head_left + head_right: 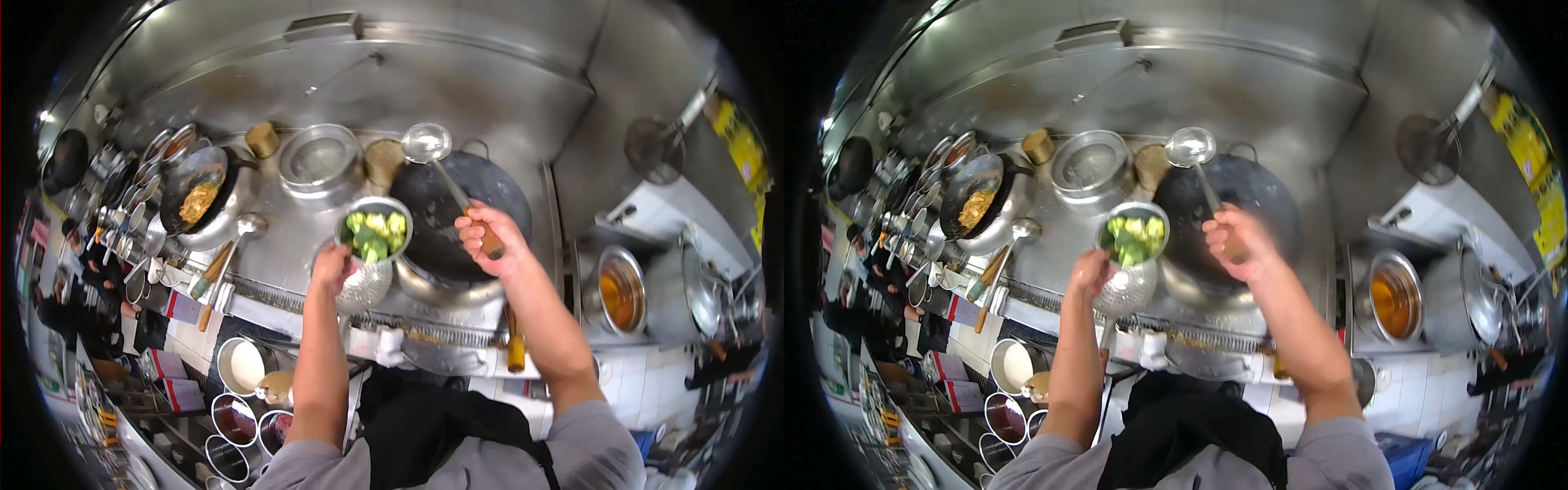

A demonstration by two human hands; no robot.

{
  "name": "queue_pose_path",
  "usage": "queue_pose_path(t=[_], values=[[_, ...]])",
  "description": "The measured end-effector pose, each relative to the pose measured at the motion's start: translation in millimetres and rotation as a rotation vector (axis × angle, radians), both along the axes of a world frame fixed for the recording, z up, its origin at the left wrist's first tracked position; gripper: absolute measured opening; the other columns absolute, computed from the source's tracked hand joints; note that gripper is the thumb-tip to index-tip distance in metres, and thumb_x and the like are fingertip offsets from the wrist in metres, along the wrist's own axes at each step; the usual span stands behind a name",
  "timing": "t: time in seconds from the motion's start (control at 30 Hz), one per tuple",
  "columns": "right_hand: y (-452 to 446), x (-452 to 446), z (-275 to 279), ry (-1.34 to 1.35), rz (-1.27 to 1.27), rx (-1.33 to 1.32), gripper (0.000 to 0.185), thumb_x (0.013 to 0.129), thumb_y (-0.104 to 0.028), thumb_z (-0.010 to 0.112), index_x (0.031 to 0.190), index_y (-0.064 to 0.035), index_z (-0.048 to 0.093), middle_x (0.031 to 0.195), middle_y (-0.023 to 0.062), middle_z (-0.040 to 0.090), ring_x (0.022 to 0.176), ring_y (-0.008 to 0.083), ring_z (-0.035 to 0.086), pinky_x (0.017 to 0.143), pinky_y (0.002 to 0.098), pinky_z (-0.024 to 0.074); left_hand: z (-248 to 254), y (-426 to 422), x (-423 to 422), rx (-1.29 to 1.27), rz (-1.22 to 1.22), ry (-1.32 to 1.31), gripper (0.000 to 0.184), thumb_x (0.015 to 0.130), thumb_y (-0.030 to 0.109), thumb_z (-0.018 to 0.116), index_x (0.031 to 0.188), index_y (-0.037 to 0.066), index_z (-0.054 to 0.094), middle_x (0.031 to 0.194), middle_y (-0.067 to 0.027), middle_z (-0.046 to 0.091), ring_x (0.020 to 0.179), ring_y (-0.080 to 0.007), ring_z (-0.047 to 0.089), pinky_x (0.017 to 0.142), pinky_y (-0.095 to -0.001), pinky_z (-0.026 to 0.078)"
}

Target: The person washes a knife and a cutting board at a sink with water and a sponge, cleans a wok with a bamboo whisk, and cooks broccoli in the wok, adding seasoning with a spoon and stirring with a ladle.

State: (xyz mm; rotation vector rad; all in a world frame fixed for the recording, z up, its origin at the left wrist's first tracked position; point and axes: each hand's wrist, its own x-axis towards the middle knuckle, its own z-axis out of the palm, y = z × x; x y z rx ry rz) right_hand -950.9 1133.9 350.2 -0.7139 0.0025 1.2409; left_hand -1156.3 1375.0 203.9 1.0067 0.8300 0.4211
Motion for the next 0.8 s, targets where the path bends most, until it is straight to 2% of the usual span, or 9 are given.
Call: queue_pose_path(t=[0.1,0.2,0.33,0.4,0.47,0.5,0.53,0.63,0.8], values=[[-56.7,11.4,-21.2,-0.055,-0.038,-0.107,0.029,0.085,-0.002,0.055,0.101,-0.0190,0.039,0.076,0.0070,0.051,0.055,0.0117,0.049,0.044,0.0241,0.0376,6.0,-27.9,48.7,-0.031,-0.021,0.022,0.016,0.087,0.008,0.054,0.101,0.001,0.052,0.087,-0.0088,0.062,0.065,-0.0177,0.064,0.050,-0.0259,0.053],[-107.7,7.6,-33.5,-0.121,-0.045,-0.303,0.053,0.083,0.001,0.058,0.125,-0.0145,0.031,0.075,0.0091,0.052,0.053,0.0104,0.050,0.042,0.0243,0.0396,4.2,-63.3,103.3,-0.014,-0.010,0.087,0.018,0.086,0.005,0.053,0.103,0.000,0.051,0.093,-0.0138,0.064,0.074,-0.0245,0.067,0.054,-0.0282,0.056],[-173.7,6.2,-85.7,-0.208,-0.044,-0.346,0.080,0.082,-0.002,0.058,0.148,-0.0116,0.014,0.072,0.0077,0.053,0.055,0.0140,0.050,0.045,0.0290,0.0411,-62.4,-85.4,171.5,0.129,-0.056,0.159,0.026,0.084,0.003,0.052,0.110,0.003,0.056,0.097,-0.0170,0.063,0.080,-0.0290,0.068,0.062,-0.0348,0.058],[-207.3,-6.1,-111.2,-0.759,0.195,-0.509,0.083,0.080,-0.002,0.056,0.150,-0.0128,0.012,0.075,0.0136,0.058,0.060,0.0223,0.058,0.051,0.0362,0.0475,-71.1,-96.7,193.1,0.241,-0.096,0.209,0.030,0.084,0.004,0.052,0.113,0.005,0.058,0.102,-0.0197,0.063,0.084,-0.0327,0.068,0.068,-0.0392,0.058],[-257.6,-7.6,-176.2,-1.677,0.202,-0.785,0.087,0.078,-0.003,0.053,0.151,-0.0160,0.008,0.084,0.0209,0.062,0.073,0.0343,0.065,0.064,0.0449,0.0516,-69.1,-107.3,207.1,1.112,-0.265,0.704,0.034,0.084,0.007,0.052,0.117,0.009,0.061,0.120,-0.0253,0.056,0.093,-0.0404,0.065,0.083,-0.0444,0.054],[-273.8,-12.6,-169.5,-1.719,0.303,-0.991,0.086,0.079,-0.003,0.052,0.152,-0.0183,0.008,0.090,0.0231,0.062,0.079,0.0383,0.064,0.069,0.0477,0.0509,-50.0,-121.3,203.0,1.138,-0.217,0.642,0.035,0.083,0.009,0.052,0.117,0.010,0.060,0.134,-0.0291,0.044,0.099,-0.0460,0.061,0.092,-0.0446,0.049],[-287.9,-17.4,-159.6,-1.747,0.410,-1.202,0.086,0.079,-0.004,0.050,0.152,-0.0207,0.007,0.096,0.0253,0.063,0.084,0.0423,0.064,0.075,0.0505,0.0502,-36.4,-122.4,202.5,1.139,-0.213,0.636,0.035,0.083,0.009,0.052,0.117,0.010,0.060,0.134,-0.0291,0.044,0.099,-0.0460,0.061,0.092,-0.0446,0.049],[-318.7,-15.3,-159.0,-1.802,0.511,-1.367,0.086,0.080,-0.003,0.050,0.152,-0.0243,0.008,0.101,0.0256,0.062,0.086,0.0421,0.063,0.075,0.0504,0.0506,-12.5,-106.6,200.9,1.353,-0.089,0.492,0.033,0.081,0.005,0.051,0.113,0.011,0.061,0.140,-0.0293,0.037,0.099,-0.0448,0.061,0.088,-0.0475,0.050],[-259.9,11.3,-161.7,-1.841,0.368,-1.270,0.091,0.077,0.001,0.052,0.152,-0.0266,0.009,0.105,0.0256,0.061,0.083,0.0438,0.063,0.074,0.0525,0.0502,22.3,-23.3,165.4,1.536,0.256,0.269,0.019,0.078,0.003,0.054,0.096,0.004,0.057,0.128,-0.0280,0.049,0.095,-0.0474,0.059,0.081,-0.0499,0.051]])
